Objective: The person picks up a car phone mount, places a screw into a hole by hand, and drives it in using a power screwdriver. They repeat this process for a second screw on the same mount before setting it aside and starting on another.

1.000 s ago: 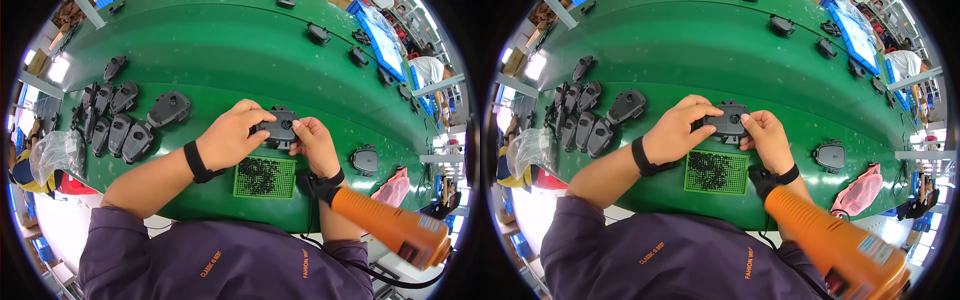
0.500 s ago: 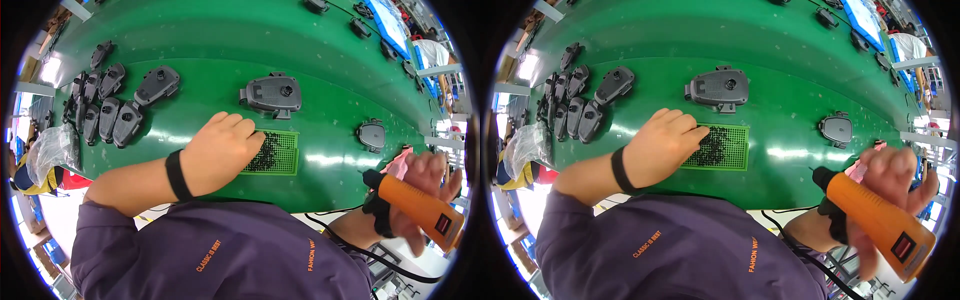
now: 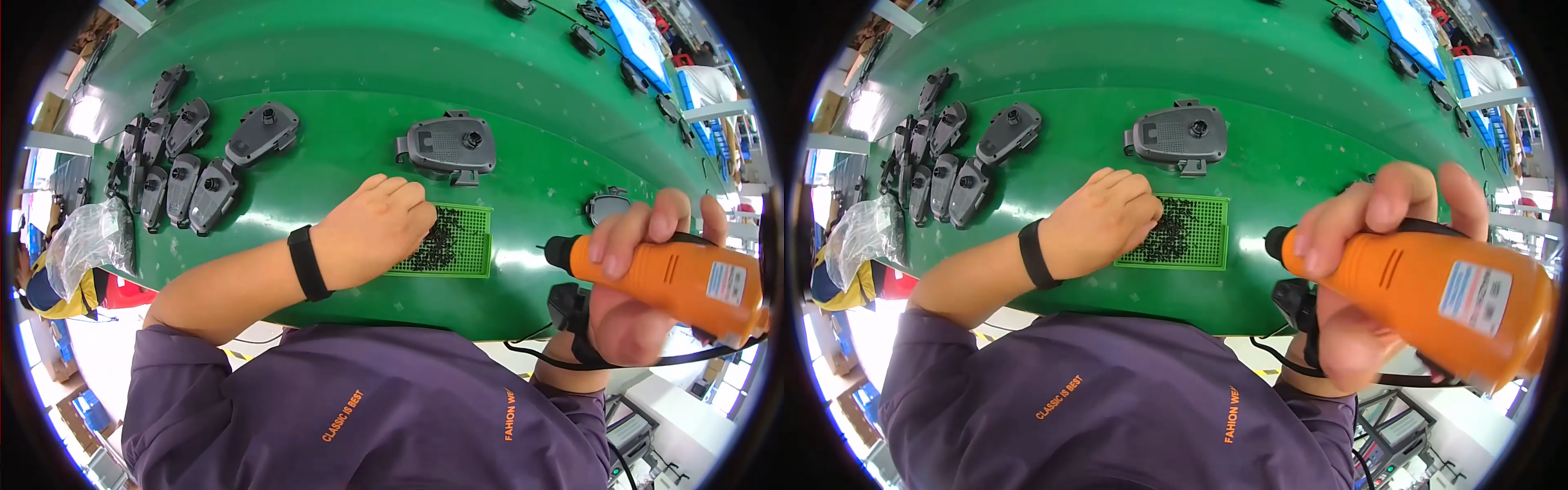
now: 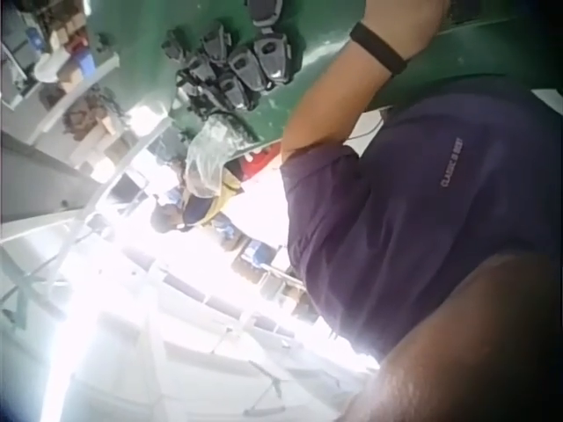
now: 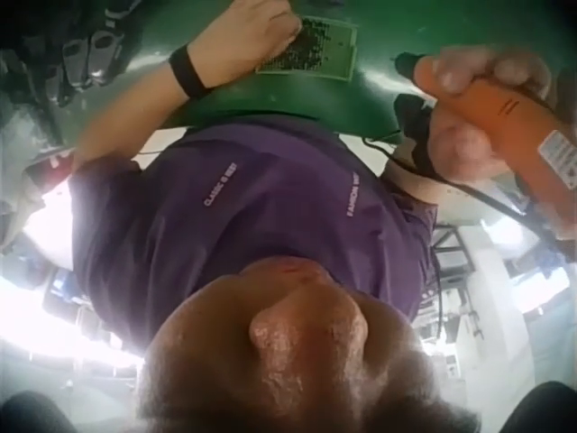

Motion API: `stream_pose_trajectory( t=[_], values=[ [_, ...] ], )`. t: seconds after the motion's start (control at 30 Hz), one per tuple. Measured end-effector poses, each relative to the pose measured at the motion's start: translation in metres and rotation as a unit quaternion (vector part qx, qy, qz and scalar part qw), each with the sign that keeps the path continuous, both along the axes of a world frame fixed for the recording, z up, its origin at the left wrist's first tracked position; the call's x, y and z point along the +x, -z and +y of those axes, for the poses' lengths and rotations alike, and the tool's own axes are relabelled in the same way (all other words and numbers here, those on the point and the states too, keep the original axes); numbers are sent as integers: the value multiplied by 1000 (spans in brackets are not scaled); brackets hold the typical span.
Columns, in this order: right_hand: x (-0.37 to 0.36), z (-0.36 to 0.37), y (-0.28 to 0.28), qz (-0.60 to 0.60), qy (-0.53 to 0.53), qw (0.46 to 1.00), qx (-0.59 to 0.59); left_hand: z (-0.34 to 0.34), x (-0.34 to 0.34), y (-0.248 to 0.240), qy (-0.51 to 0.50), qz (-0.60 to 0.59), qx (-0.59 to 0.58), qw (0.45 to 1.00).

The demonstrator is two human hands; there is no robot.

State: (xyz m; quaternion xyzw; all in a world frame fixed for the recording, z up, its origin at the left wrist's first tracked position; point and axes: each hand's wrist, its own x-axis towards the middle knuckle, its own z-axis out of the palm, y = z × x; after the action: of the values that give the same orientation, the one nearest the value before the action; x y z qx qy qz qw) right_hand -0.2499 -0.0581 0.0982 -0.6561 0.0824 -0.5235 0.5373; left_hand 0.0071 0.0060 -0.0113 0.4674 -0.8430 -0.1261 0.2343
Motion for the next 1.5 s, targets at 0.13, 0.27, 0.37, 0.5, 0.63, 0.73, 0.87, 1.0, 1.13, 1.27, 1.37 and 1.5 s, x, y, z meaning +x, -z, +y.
stream_pose_trajectory(
  t=[0.13,0.27,0.37,0.5,0.63,0.73,0.87,1.0,1.13,1.27,1.37,1.5],
  values=[
    [4,-3,-8,96,87,991,13,-3,-2,-11,-30,100,50,993],
    [27,-21,-10,63,24,997,24,-1,4,-29,-50,252,226,940],
    [29,-37,-8,7,-62,998,18,-4,2,-30,-86,344,301,885],
    [32,-40,-3,-30,-136,990,24,-13,-7,-23,-72,514,346,782],
    [37,-38,1,-47,-157,986,35,-22,-15,-25,-38,583,356,729],
    [38,-39,2,-53,-162,985,32,-23,-20,-20,-18,623,365,692],
    [39,-43,3,-49,-173,984,17,-22,-22,-17,1,646,352,677],
    [39,-44,3,-49,-179,983,13,-23,-21,-18,-3,648,363,670],
    [40,-40,3,-55,-169,984,20,-23,-20,-17,-2,643,361,675],
    [41,-35,2,-58,-152,986,33,-23,-21,-16,1,653,369,661],
    [43,-33,1,-66,-140,987,52,-25,-20,-18,5,658,376,653],
    [42,-36,1,-44,-166,985,26,-23,-24,-26,-27,632,370,680]
  ],
)
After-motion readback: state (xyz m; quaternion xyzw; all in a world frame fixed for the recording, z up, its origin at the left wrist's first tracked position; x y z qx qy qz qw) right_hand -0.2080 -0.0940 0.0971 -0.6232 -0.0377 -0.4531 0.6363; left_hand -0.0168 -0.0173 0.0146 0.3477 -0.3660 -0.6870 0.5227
